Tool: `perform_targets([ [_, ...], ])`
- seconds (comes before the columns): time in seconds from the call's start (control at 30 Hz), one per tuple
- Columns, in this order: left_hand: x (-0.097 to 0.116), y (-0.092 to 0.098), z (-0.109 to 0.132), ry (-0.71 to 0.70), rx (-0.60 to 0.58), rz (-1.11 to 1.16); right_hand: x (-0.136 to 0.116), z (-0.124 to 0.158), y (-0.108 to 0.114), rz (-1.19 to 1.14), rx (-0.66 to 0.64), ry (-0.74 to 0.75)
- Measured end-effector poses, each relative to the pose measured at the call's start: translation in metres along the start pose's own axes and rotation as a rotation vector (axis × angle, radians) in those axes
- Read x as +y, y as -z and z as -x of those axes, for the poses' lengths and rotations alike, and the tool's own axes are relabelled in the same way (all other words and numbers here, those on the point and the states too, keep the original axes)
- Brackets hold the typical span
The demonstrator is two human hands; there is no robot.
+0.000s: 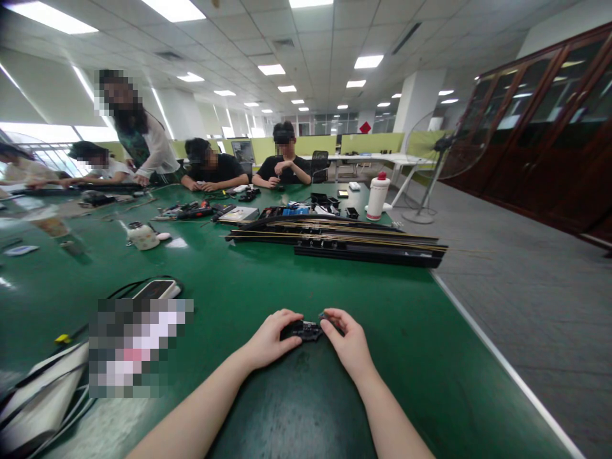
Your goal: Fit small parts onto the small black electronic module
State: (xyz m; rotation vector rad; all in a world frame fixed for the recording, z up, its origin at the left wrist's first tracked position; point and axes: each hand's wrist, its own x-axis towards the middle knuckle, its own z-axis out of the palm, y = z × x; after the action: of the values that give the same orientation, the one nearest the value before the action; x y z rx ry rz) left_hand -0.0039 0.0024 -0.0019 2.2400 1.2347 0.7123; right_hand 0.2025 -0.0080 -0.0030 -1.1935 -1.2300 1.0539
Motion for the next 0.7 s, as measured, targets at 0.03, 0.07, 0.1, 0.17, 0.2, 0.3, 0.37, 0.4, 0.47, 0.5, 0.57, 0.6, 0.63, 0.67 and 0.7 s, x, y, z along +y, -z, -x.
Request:
perform_targets([
  [0.03,0.0001,0.0001,0.0,0.001,-0.002,0.0,-0.0015,0.0,0.0,-0.016,0.011,-0.008],
  [0.07,0.0002,0.0002,0.0,0.003,-0.003,-0.001,-0.003,0.0,0.0,-0.032,0.021,-0.016],
  [0.1,0.0003,0.0002,0.0001,0.004,-0.005,-0.003,-0.0044,0.0001,0.0001,-0.047,0.03,-0.024],
  [0.17,0.0003,0.0002,0.0003,0.006,-0.007,-0.008,-0.0067,0.0005,0.0003,-0.069,0.044,-0.039],
  [0.2,0.0004,0.0002,0.0004,0.007,-0.007,-0.011,-0.0075,0.0007,0.0004,-0.076,0.05,-0.045],
  [0.3,0.0003,0.0,0.0006,0.008,-0.01,-0.013,-0.0087,0.0014,0.0011,-0.094,0.063,-0.058],
  [0.37,0.0002,-0.0001,0.0005,0.01,-0.008,-0.014,-0.0088,0.0017,0.0018,-0.106,0.072,-0.066],
  [0.4,0.0002,-0.0001,0.0004,0.012,-0.008,-0.014,-0.0086,0.0017,0.002,-0.112,0.077,-0.07],
  [0.47,0.0004,0.0001,0.0001,0.012,-0.007,-0.015,-0.0081,0.0016,0.0025,-0.12,0.088,-0.075],
  [0.5,0.0007,0.0003,-0.0001,0.013,-0.009,-0.017,-0.0077,0.0014,0.0027,-0.123,0.095,-0.075],
  [0.57,0.0015,0.0007,-0.0004,0.015,-0.013,-0.019,-0.0066,0.0011,0.0028,-0.133,0.099,-0.074],
  [0.6,0.002,0.0009,-0.0005,0.018,-0.014,-0.02,-0.006,0.0009,0.0029,-0.14,0.1,-0.074],
  [0.63,0.0024,0.0012,-0.0006,0.019,-0.014,-0.021,-0.0054,0.0008,0.003,-0.146,0.101,-0.074],
  [0.67,0.0028,0.0013,-0.0006,0.02,-0.014,-0.02,-0.0049,0.0007,0.0032,-0.152,0.102,-0.074],
  [0.7,0.0031,0.0015,-0.0007,0.02,-0.012,-0.018,-0.0045,0.0006,0.0034,-0.158,0.105,-0.075],
])
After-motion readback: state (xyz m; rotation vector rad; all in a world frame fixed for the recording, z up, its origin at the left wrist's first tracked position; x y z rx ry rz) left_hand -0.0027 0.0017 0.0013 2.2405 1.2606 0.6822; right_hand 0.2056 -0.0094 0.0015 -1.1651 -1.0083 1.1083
